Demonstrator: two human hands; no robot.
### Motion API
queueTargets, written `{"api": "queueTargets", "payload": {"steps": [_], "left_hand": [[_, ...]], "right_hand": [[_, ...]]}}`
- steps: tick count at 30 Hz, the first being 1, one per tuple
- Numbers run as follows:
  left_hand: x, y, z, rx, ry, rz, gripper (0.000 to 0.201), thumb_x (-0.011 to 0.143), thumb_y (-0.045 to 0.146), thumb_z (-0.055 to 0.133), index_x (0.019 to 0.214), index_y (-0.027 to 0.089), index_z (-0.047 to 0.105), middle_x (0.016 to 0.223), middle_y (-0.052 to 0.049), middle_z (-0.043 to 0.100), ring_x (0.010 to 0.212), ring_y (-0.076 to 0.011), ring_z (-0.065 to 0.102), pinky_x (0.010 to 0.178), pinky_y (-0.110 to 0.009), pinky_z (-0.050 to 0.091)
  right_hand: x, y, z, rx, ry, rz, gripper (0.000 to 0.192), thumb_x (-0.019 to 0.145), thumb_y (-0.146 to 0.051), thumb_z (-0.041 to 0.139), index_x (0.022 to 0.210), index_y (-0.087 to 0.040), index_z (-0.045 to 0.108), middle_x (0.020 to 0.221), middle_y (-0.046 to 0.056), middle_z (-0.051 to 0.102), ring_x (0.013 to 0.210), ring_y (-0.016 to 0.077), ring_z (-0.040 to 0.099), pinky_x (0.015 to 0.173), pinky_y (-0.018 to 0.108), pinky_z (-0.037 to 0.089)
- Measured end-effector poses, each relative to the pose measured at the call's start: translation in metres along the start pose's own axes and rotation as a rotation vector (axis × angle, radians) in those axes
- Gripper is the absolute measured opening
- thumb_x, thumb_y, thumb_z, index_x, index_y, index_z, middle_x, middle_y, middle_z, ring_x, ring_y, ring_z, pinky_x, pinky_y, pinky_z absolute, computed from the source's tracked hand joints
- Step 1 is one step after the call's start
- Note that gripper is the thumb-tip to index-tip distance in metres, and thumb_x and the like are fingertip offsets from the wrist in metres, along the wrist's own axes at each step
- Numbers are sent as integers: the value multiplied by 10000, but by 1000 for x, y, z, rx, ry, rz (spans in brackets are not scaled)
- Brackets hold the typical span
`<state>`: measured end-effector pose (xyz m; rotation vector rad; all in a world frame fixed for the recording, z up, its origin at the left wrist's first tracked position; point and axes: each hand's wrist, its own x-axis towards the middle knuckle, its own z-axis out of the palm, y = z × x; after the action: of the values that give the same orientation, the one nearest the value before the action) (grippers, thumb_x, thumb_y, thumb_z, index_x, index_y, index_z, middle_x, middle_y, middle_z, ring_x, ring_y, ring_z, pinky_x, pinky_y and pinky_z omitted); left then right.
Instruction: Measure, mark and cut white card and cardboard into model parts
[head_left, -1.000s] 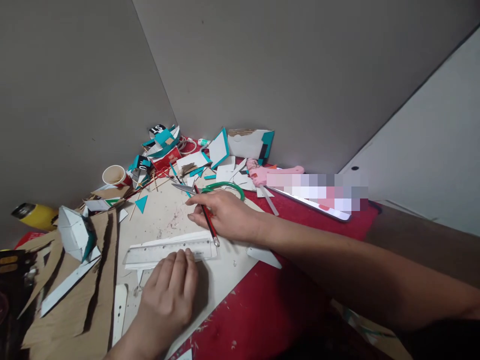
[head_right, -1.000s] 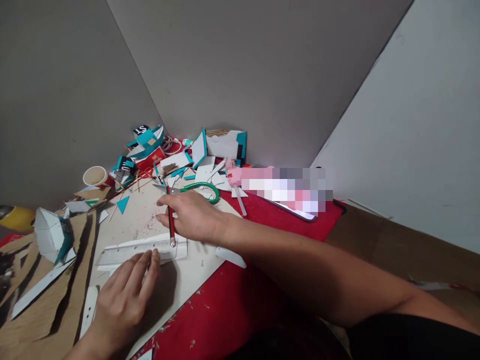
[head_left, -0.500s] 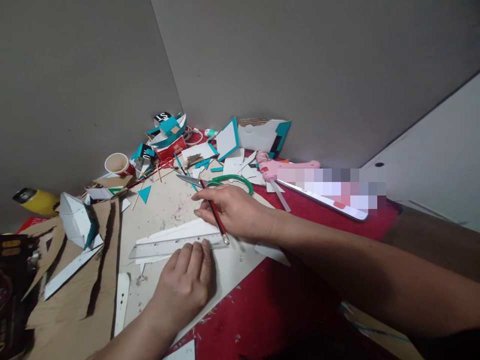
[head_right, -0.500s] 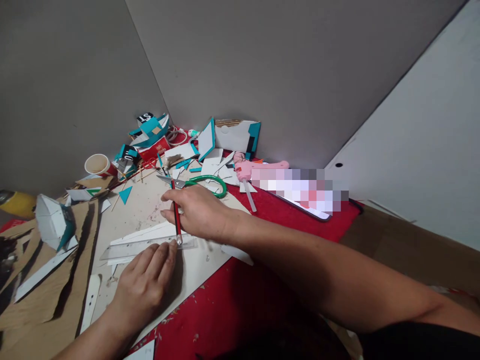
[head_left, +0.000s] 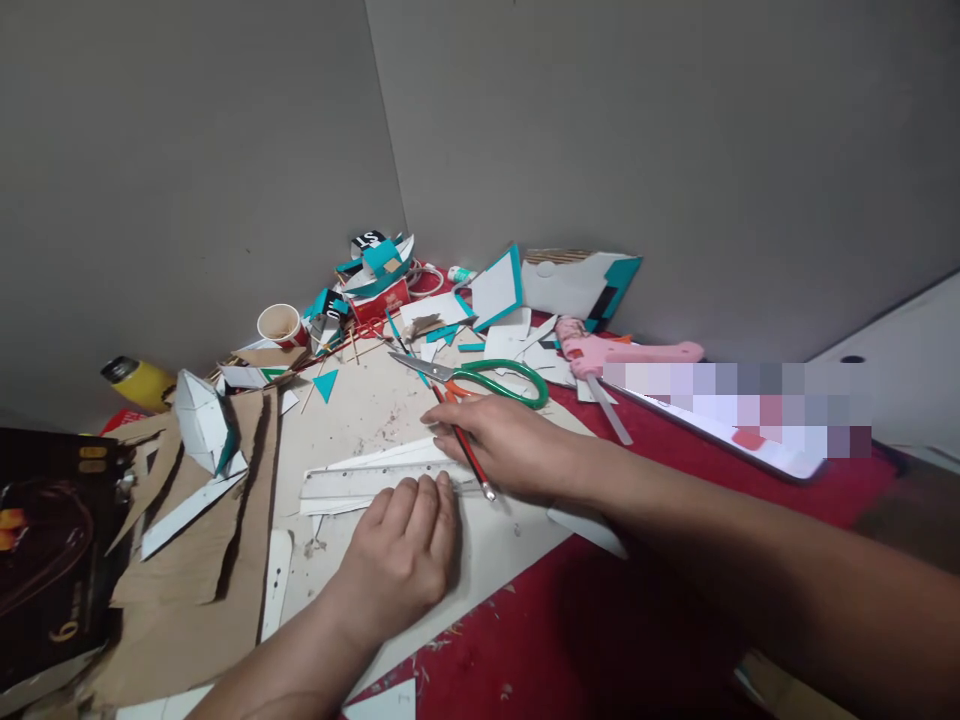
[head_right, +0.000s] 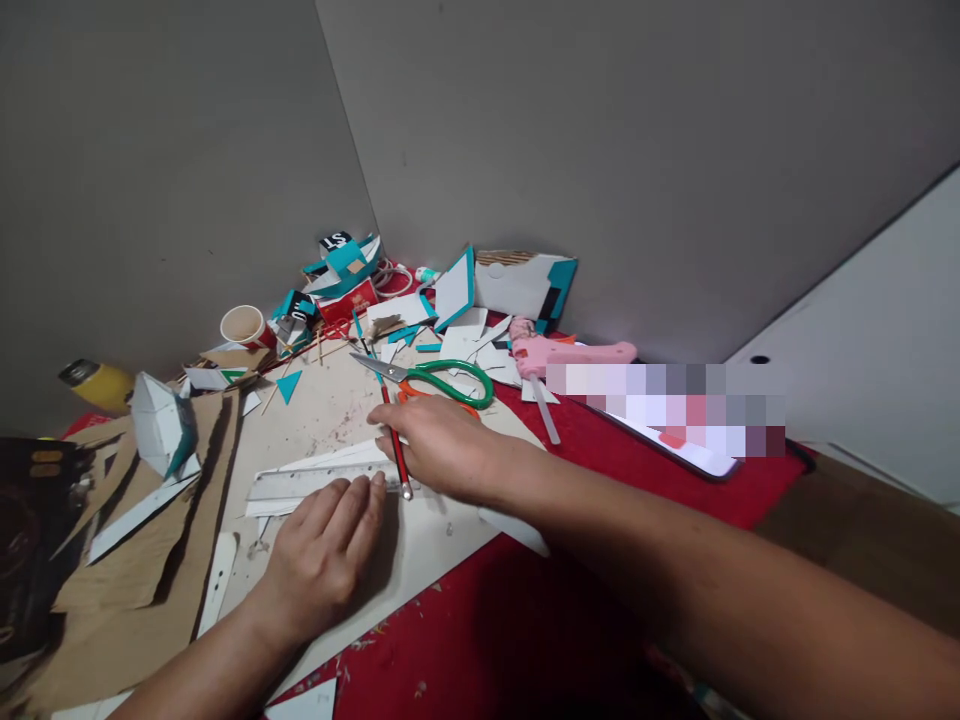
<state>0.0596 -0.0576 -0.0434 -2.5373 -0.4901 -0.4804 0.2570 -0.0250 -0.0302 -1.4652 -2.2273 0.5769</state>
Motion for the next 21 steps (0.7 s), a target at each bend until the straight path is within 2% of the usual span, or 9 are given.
{"api": "queueTargets", "payload": {"steps": [9, 14, 21], "left_hand": [[2, 1, 4, 3, -42, -4, 357, 831, 38, 417, 1130, -46, 594, 904, -188, 701, 795, -273, 634, 643, -370, 556], [3, 1, 4, -23, -77, 4, 359, 831, 25, 395, 1126, -51, 586, 874, -188, 686, 761, -258, 621, 610, -369, 563], [2, 1, 7, -89, -171, -34, 380, 791, 9, 437, 1137, -40, 586, 858, -161, 671, 705, -243, 602, 553, -360, 561]], "right_hand": [[0, -2, -7, 72, 1, 69, 290, 930, -218, 511, 1164, -148, 667, 1024, 143, 718, 928, 242, 649, 783, 314, 466], [-2, -5, -12, 97, -19, 57, 241, 924, -200, 498, 1062, -136, 686, 874, 105, 697, 791, 198, 600, 700, 277, 428], [-2, -8, -15, 119, -11, 61, 186, 891, -157, 485, 858, -157, 668, 652, 11, 549, 619, 140, 434, 585, 241, 320]]}}
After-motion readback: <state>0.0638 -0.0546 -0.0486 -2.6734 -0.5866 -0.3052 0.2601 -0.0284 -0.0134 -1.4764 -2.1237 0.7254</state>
